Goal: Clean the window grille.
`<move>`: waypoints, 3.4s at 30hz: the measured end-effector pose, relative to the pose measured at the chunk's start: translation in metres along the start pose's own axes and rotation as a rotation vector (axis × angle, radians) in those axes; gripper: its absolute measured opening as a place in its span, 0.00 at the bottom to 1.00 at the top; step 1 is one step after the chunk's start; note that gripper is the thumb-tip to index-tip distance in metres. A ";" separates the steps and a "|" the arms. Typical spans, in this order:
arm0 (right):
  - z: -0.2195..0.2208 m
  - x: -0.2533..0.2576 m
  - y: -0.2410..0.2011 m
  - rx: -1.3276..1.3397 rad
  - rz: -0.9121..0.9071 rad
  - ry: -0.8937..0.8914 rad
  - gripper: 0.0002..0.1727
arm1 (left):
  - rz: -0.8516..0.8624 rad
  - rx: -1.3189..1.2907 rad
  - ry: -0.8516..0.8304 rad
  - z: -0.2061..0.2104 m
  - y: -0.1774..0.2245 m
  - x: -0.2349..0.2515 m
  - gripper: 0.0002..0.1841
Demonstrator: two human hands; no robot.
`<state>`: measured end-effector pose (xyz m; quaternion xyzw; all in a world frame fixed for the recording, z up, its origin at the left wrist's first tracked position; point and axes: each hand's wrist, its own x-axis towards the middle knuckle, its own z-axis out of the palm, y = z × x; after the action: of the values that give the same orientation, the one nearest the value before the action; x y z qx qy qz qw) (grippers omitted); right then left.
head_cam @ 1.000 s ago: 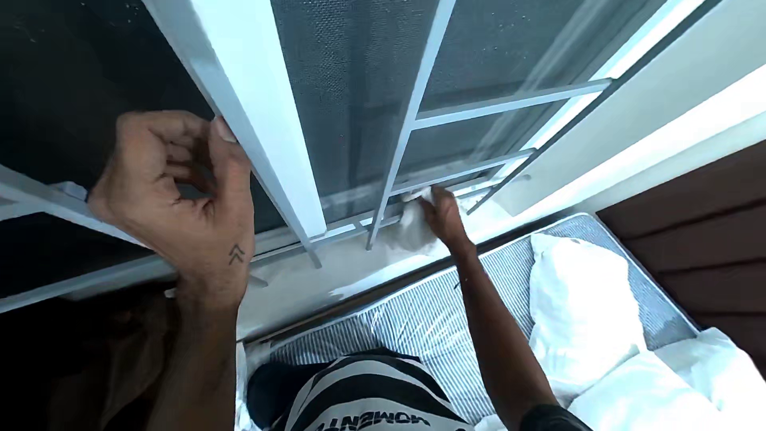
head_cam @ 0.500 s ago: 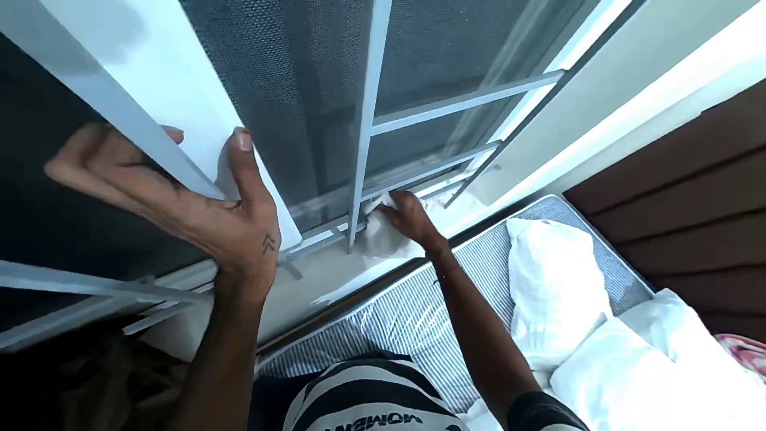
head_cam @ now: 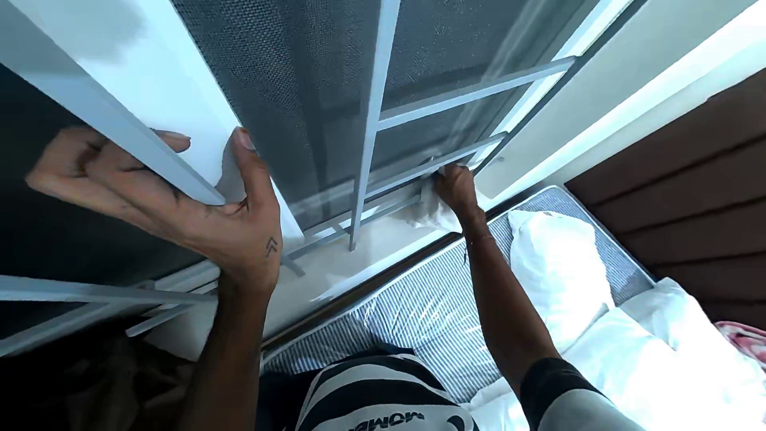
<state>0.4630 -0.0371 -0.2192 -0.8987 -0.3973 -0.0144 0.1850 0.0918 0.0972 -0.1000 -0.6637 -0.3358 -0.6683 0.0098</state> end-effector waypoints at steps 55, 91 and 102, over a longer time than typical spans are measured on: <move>-0.023 -0.100 -0.100 1.513 0.342 0.006 0.13 | 0.067 -0.111 0.051 -0.003 0.020 0.006 0.09; -0.007 -0.086 -0.128 2.417 0.237 -0.580 0.08 | 0.061 -0.072 0.014 -0.006 0.015 0.005 0.09; -0.036 -0.118 -0.141 1.965 0.377 -0.331 0.09 | 0.063 0.010 0.133 -0.005 0.014 -0.003 0.26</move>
<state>0.2852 -0.0459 -0.1608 -0.3875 -0.1057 0.4730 0.7842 0.0940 0.0827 -0.0961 -0.6279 -0.3168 -0.7087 0.0565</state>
